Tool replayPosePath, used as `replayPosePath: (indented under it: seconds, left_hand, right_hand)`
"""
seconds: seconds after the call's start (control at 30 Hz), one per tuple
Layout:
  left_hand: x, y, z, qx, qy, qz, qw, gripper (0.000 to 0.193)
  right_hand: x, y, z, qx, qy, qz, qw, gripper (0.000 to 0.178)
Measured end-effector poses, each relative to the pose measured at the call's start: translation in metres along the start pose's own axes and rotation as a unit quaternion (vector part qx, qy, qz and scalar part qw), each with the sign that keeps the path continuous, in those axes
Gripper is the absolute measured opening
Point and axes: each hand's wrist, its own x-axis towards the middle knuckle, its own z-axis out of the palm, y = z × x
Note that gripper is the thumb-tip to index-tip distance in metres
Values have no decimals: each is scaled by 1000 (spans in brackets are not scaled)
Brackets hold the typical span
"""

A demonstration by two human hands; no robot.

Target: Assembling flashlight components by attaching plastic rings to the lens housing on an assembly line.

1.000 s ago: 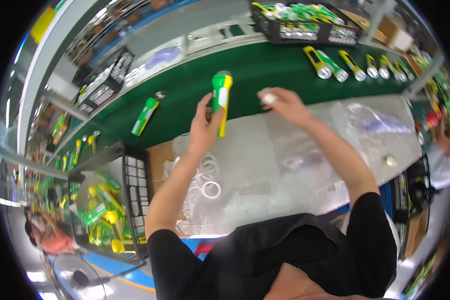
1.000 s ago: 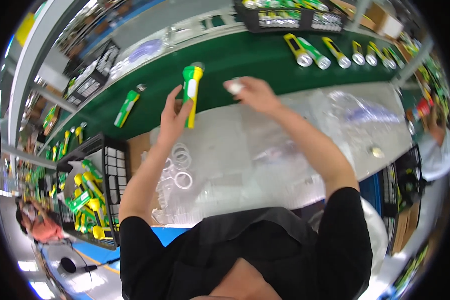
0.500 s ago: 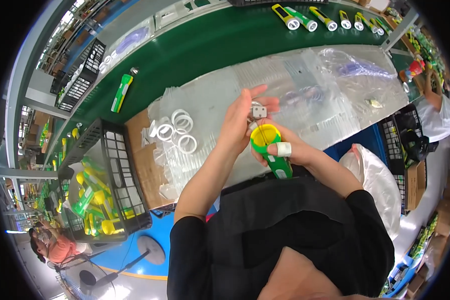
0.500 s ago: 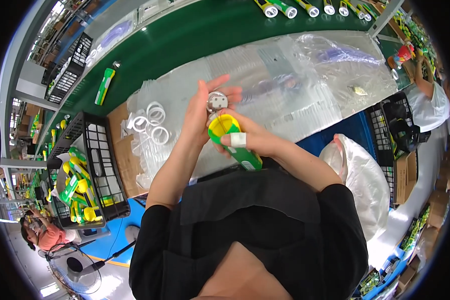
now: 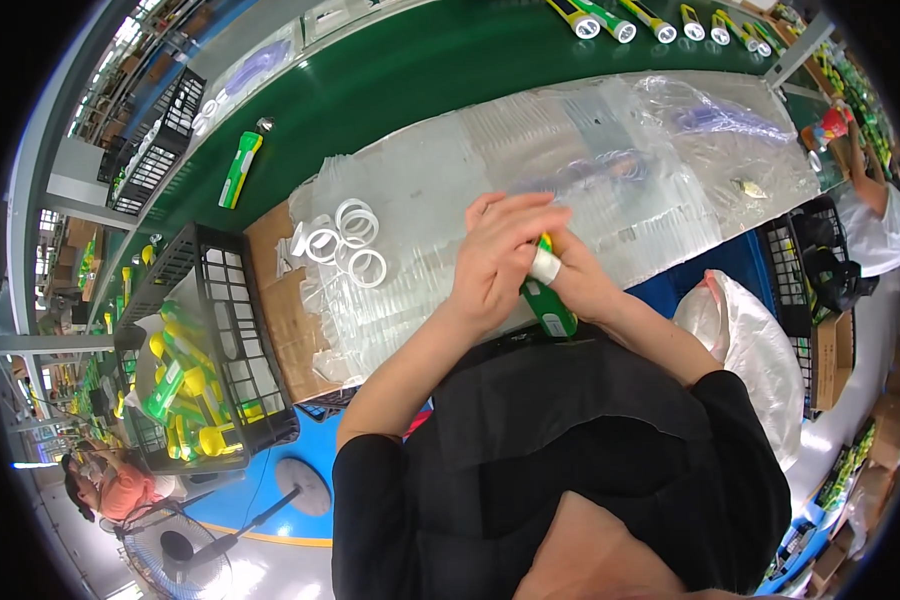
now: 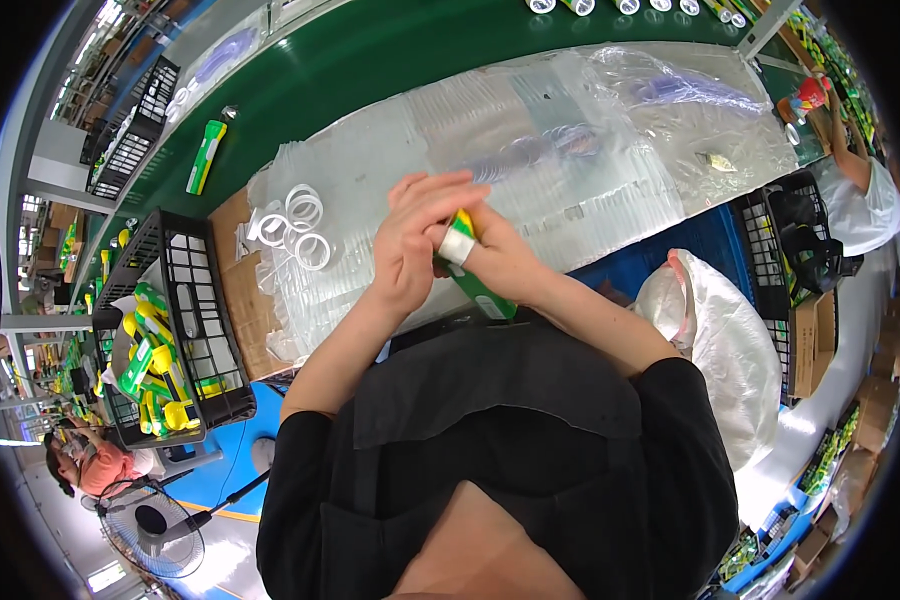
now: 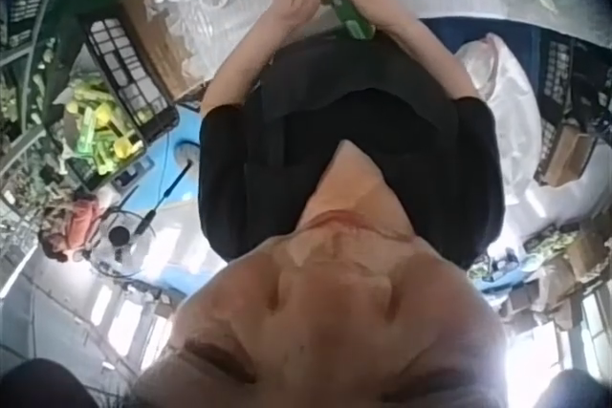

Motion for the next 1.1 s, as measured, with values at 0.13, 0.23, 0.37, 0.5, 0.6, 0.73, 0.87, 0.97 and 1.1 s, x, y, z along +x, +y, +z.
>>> replayPosePath:
  seconds: [0.13, 0.23, 0.37, 0.5, 0.6, 0.73, 0.87, 0.97, 1.1]
  left_hand:
    - [5, -43, 3, 61, 89, -123, 986, 39]
    - [-6, -74, 10, 273, -32, -134, 952, 48]
    - [-9, -83, 0, 223, -66, -152, 961, 52]
    - [1, -36, -16, 101, 10, -139, 985, 46]
    - [-5, 0, -22, 118, -3, -46, 992, 39]
    - [-21, 9, -28, 157, -10, -4, 987, 37]
    - [-34, 3, -26, 62, 72, 35, 995, 33]
    - [-19, -1, -35, 107, 103, 86, 985, 31]
    - [-28, 13, -61, 286, 114, 45, 950, 37]
  right_hand:
    - [1, -16, -14, 78, 57, 33, 995, 50]
    - [1, -17, -31, 89, 47, 11, 995, 52]
    - [-1, -18, -31, 93, 45, 18, 995, 54]
    - [3, -21, -27, 71, 18, 34, 997, 55]
    - [4, -23, -16, 68, -49, 55, 995, 43]
    - [10, -26, 2, 44, -104, 100, 989, 40]
    - [17, -16, 15, 25, -145, 63, 987, 38]
    - [27, -5, 25, -2, -119, -21, 993, 38]
    - [45, -16, 29, -8, -150, -13, 988, 36]
